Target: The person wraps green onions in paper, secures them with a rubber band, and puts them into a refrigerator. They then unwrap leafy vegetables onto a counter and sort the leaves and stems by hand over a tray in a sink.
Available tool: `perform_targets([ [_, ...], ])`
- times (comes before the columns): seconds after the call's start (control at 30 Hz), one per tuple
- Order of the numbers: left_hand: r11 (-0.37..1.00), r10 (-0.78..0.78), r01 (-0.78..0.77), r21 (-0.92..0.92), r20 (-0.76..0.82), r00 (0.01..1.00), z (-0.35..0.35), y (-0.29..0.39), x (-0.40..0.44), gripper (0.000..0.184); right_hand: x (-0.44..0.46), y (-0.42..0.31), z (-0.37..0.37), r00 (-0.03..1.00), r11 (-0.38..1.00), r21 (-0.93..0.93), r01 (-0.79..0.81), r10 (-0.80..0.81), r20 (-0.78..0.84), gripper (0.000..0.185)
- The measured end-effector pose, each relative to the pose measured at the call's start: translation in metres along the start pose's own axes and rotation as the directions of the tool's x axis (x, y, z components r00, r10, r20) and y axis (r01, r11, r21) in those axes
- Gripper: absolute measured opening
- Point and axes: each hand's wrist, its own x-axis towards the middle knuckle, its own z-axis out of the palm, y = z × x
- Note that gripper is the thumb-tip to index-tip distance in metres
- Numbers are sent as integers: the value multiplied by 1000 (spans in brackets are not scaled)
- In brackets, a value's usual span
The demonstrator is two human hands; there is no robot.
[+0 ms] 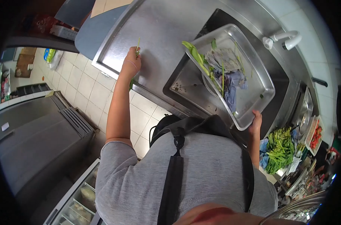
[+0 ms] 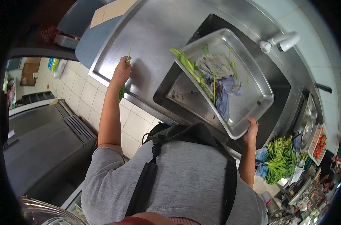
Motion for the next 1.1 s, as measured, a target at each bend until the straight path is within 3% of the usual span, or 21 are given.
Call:
perform_targets([
  [0.13, 999, 41, -41, -15, 20, 999, 3, -4, 0, 36, -22, 12, -34, 999, 998, -39, -41, 40, -27, 34],
  [0.17, 999, 14, -12, -47, 41, 999, 2, -5, -1, 39, -27, 13, -31, 992, 994, -110, 9, -22, -122, 29],
  [0.23, 996, -24, 32, -86, 95, 995, -5, -4, -2, 44, -10, 35, -35, 949, 997, -77, 29, -52, -311, 18],
  [0.3, 985, -51, 72, -157, 133, 990, -11, 1, -5, 42, 23, 57, -74, 994, 975, -223, -25, -1, -114, 11],
  [0.37, 977, -35, 64, -202, 146, 989, -19, 10, -12, 36, 31, 60, -57, 978, 978, -203, -56, 12, -210, 16],
  [0.43, 982, -56, 81, -172, 143, 988, -25, 21, -19, 34, 41, 63, -49, 977, 977, -192, -92, 51, -207, 15],
  [0.53, 985, -34, 58, -163, 148, 988, -31, 33, -29, 34, 71, 87, -60, 980, 973, -128, -192, 185, -68, 9],
  [0.57, 983, -27, 54, -175, 155, 988, -32, 33, -30, 34, 94, 112, -73, 979, 976, -79, -204, 206, 13, 17],
  [0.67, 983, 7, 27, -183, 185, 983, -35, 37, -34, 34, 126, 136, -76, 914, 906, -118, -406, 401, -67, 36],
  [0.77, 986, 31, 7, -169, 215, 976, -36, 47, -40, 32, 156, 161, -82, 880, 879, -44, -474, 473, -39, 41],
  [0.9, 992, 1, 29, -126, 231, 973, -37, 57, -50, 35, 163, 157, -61, 856, 859, -26, -511, 505, -107, 44],
  [1.1, 999, -25, 34, -35, 226, 974, -38, 71, -64, 40, 198, 164, -36, 859, 843, 170, -509, 489, 149, 47],
])
